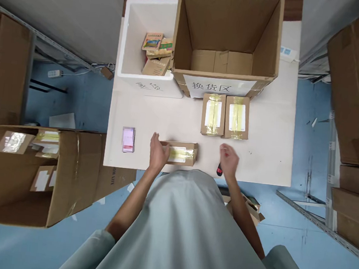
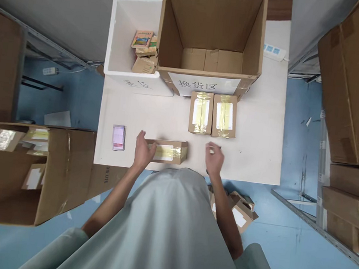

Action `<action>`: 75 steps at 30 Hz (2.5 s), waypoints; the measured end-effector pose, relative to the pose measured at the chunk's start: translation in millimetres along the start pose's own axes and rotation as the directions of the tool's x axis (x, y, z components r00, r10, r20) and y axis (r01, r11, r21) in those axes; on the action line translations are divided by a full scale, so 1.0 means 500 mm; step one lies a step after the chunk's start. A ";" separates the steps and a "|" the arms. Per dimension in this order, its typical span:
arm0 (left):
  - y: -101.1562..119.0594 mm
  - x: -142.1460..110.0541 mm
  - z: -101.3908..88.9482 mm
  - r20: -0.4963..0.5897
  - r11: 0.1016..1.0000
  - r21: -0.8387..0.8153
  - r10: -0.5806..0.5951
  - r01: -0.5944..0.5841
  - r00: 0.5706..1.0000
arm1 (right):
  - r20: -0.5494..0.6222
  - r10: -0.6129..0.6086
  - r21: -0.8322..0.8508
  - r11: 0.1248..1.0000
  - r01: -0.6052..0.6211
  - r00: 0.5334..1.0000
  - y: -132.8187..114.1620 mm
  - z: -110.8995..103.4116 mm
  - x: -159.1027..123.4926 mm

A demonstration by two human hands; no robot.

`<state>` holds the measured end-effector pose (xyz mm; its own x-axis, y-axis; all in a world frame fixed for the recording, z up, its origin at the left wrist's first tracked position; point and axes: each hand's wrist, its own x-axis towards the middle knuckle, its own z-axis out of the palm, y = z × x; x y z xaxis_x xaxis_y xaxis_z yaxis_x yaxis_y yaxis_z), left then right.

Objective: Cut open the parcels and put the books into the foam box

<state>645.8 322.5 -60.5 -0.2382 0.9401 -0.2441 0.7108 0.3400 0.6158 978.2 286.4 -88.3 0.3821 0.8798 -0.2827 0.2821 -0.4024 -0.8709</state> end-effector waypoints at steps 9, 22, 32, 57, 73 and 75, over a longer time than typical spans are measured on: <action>0.260 0.153 0.222 0.340 0.983 -0.172 0.003 0.059 0.940 | -0.053 0.103 -0.095 0.990 -0.108 0.993 0.036 -0.129 0.228; 0.198 0.173 0.163 0.305 0.992 -0.118 -0.014 0.052 0.952 | 0.037 0.008 -0.076 0.997 -0.005 0.999 0.003 0.004 0.182; -0.009 0.113 0.002 0.058 0.981 -0.097 0.175 -0.169 0.983 | -0.102 0.238 -0.481 0.838 -0.258 0.966 0.091 0.011 0.037; -0.277 0.028 -0.125 0.499 0.841 -0.524 0.171 0.138 0.850 | -0.173 0.181 -0.323 0.918 -0.229 0.968 -0.034 0.261 -0.185; -0.309 0.052 -0.154 0.441 0.822 -0.566 0.237 0.063 0.866 | 0.477 0.001 -0.811 0.387 0.439 0.879 -0.292 0.315 -0.264; -0.310 0.047 -0.146 0.413 0.797 -0.598 0.211 0.089 0.886 | 0.596 0.084 -0.783 0.283 0.555 0.798 -0.324 0.349 -0.271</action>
<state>481.9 293.7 -107.0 0.2126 0.8933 -0.3959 0.1497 0.3706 0.9166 727.3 276.6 21.0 -0.1958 0.8195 -0.5386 0.9804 0.1759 -0.0887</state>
